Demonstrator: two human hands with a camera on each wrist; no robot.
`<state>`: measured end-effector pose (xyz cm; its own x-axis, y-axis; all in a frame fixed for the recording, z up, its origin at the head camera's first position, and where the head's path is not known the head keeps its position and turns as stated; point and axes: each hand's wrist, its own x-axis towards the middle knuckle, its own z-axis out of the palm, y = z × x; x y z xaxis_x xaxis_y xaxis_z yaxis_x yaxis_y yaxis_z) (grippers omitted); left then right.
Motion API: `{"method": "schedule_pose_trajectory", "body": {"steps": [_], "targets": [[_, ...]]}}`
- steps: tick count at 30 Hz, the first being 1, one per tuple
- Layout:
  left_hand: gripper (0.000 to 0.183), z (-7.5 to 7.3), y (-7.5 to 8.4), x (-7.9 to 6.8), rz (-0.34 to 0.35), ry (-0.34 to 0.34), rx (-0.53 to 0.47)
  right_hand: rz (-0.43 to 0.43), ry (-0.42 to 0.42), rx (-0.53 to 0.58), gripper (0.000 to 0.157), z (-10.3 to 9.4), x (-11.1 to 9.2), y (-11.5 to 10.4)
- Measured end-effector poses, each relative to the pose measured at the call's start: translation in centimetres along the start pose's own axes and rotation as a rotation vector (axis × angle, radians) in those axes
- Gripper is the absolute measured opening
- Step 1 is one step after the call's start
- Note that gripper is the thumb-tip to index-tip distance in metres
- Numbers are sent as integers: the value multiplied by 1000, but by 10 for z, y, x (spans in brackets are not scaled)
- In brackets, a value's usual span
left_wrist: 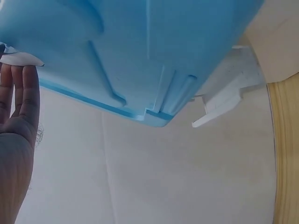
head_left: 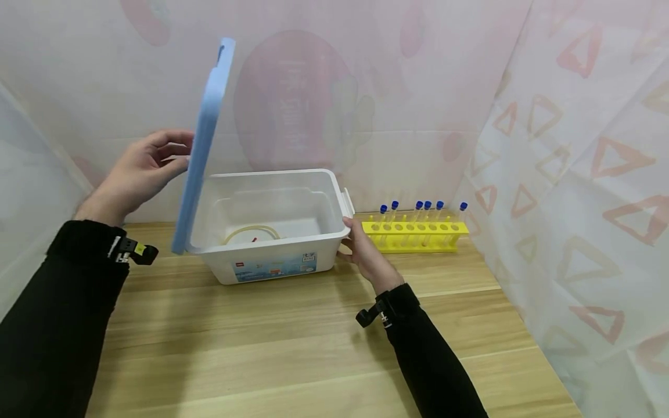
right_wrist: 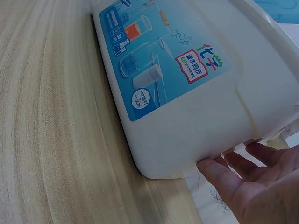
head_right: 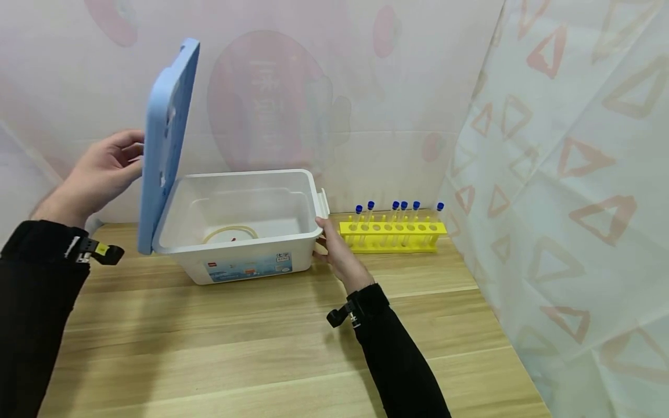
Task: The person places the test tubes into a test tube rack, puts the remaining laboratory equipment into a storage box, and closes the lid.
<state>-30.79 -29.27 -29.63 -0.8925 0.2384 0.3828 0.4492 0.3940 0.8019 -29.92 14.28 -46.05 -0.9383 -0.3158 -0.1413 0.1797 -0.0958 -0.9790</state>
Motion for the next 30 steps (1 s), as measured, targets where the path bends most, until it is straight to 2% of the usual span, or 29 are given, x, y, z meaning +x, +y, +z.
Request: {"method": "schedule_pose_trajectory", "body": {"steps": [4, 12, 18, 24, 30], "targets": [[51, 5, 0, 3, -15, -44, 81, -1, 3, 3, 71, 0, 0, 1], [49, 17, 4, 14, 35, -132, 163, -7, 16, -13, 67, 2, -1, 0], [45, 30, 8, 24, 50, -189, 225, 10, 28, -16, 68, 3, -1, -1], [42, 42, 11, 31, 47, -245, 358, 33, 41, -10, 71, 4, 0, -2], [38, 55, 12, 41, 81, -317, 418, 30, 33, -17, 73, 4, 0, -4]]}}
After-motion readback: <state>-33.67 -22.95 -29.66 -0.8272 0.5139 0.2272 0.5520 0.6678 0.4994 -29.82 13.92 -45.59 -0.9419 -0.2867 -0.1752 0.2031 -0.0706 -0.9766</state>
